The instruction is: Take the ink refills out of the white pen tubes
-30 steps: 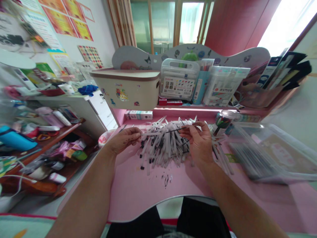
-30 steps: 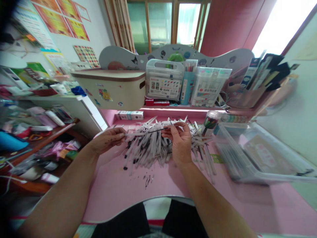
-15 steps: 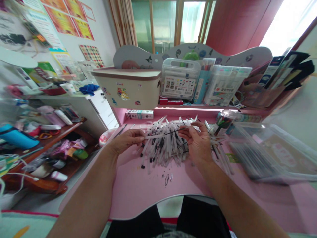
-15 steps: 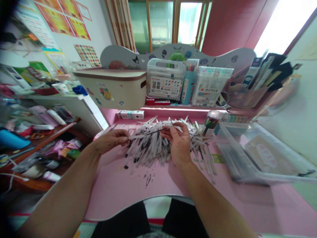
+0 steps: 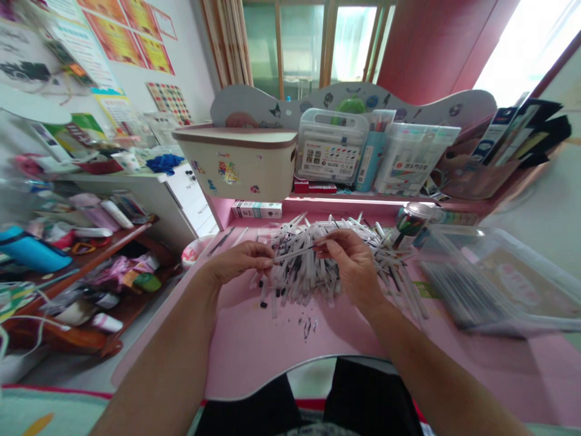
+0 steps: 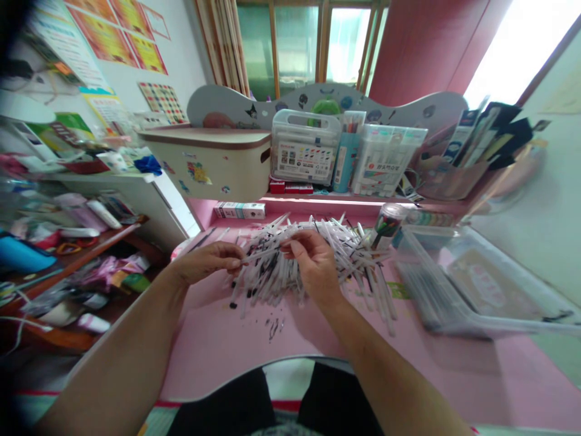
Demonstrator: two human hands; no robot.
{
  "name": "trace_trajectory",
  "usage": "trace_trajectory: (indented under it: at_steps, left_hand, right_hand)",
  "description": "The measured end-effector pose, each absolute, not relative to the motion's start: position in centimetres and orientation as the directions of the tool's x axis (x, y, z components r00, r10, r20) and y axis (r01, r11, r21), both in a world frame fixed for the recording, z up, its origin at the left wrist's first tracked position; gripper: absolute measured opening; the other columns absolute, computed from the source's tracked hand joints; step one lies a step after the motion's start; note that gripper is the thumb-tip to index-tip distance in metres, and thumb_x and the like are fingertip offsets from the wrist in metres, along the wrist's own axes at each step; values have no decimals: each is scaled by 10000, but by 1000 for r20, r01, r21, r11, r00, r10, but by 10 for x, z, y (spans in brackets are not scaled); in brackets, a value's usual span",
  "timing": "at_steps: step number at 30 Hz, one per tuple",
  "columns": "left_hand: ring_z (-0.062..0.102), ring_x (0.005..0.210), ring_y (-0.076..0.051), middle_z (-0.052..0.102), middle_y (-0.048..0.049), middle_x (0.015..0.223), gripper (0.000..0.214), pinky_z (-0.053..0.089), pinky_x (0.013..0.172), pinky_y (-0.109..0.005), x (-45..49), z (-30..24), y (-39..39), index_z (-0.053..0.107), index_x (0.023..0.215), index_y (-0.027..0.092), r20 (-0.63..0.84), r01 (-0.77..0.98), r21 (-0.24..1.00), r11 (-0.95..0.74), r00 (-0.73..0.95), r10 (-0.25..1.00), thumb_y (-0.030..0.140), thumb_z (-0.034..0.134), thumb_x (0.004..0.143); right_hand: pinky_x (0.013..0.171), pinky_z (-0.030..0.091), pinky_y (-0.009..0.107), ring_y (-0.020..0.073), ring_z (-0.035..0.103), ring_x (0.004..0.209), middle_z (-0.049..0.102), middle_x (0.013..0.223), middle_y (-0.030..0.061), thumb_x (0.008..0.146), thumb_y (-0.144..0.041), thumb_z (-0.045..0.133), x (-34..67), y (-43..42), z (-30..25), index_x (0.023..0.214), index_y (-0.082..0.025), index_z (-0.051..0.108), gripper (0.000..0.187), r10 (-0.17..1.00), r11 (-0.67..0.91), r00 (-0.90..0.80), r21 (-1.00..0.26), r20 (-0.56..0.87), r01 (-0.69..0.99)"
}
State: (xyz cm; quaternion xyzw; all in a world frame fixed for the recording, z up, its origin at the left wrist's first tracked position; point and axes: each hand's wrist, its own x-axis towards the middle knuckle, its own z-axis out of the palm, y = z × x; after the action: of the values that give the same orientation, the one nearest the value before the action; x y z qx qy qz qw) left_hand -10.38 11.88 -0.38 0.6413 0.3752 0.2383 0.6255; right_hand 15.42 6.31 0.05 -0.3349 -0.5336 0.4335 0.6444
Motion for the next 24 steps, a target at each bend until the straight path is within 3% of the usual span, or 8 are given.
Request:
trace_trajectory:
  at_steps: [4,6,10,13,16,18,21,24]
  left_hand:
    - [632,655,-151,713,-50,740,237,491,653,-277,-99,-2,115,765,938,167,-159,144,986,83,681,715,294,769,739]
    - [652,682,-166,730,-60,757,232,508,695,-297,-102,-2,116,775,920,166,-165,145,986,87,713,682,289,785,723]
    - [672,762,-186,755,-58,812,187,520,775,-324,-122,-3,123,784,850,181,-161,197,980,35,667,727,236,814,675]
    - [664,806,-180,751,-47,843,179,513,800,-314,-143,-5,127,774,843,187,-122,204,979,8,554,823,197,811,668]
    - [659,814,-170,742,-37,835,187,504,794,-294,-152,-6,128,752,832,183,-95,165,986,19,472,877,163,811,655]
    - [661,809,-173,743,-44,828,193,500,780,-294,-151,-6,127,737,824,175,-120,152,987,53,471,874,158,812,647]
    - [655,783,-178,746,-58,820,193,491,755,-289,-146,-4,126,731,802,167,-186,202,975,97,492,851,167,818,629]
    - [631,750,-170,736,-44,793,178,469,743,-269,-146,0,125,759,791,168,-195,308,950,53,452,870,202,815,626]
  right_hand:
    - [1008,484,382,178,639,1088,707,1133,57,939,-213,510,147,58,-3,1083,-223,704,241,829,559,-170,-801,533,214]
    - [1085,415,417,195,574,1204,651,1257,75,951,-198,477,146,54,0,1190,-226,671,309,785,618,-299,-720,543,316]
    - [1002,454,402,206,567,1141,597,1266,112,945,-200,489,144,49,12,1288,-194,583,355,775,632,-334,-675,537,382]
    - [871,471,338,187,581,946,636,1031,90,907,-143,532,135,47,16,1084,-156,649,213,764,643,-333,-609,553,464]
    - [795,441,301,178,572,846,649,860,53,903,-116,553,117,44,10,851,-162,684,148,665,746,-619,-411,418,524]
    - [769,433,306,189,574,830,665,854,59,908,-123,559,101,41,2,842,-162,700,161,561,827,-777,-236,285,511]
    - [768,448,347,235,587,890,681,921,96,920,-150,551,80,35,-10,912,-153,710,159,525,848,-824,-56,214,527]
    - [767,464,390,274,594,928,679,930,126,927,-174,543,66,31,-19,922,-140,715,176,549,828,-810,0,207,561]
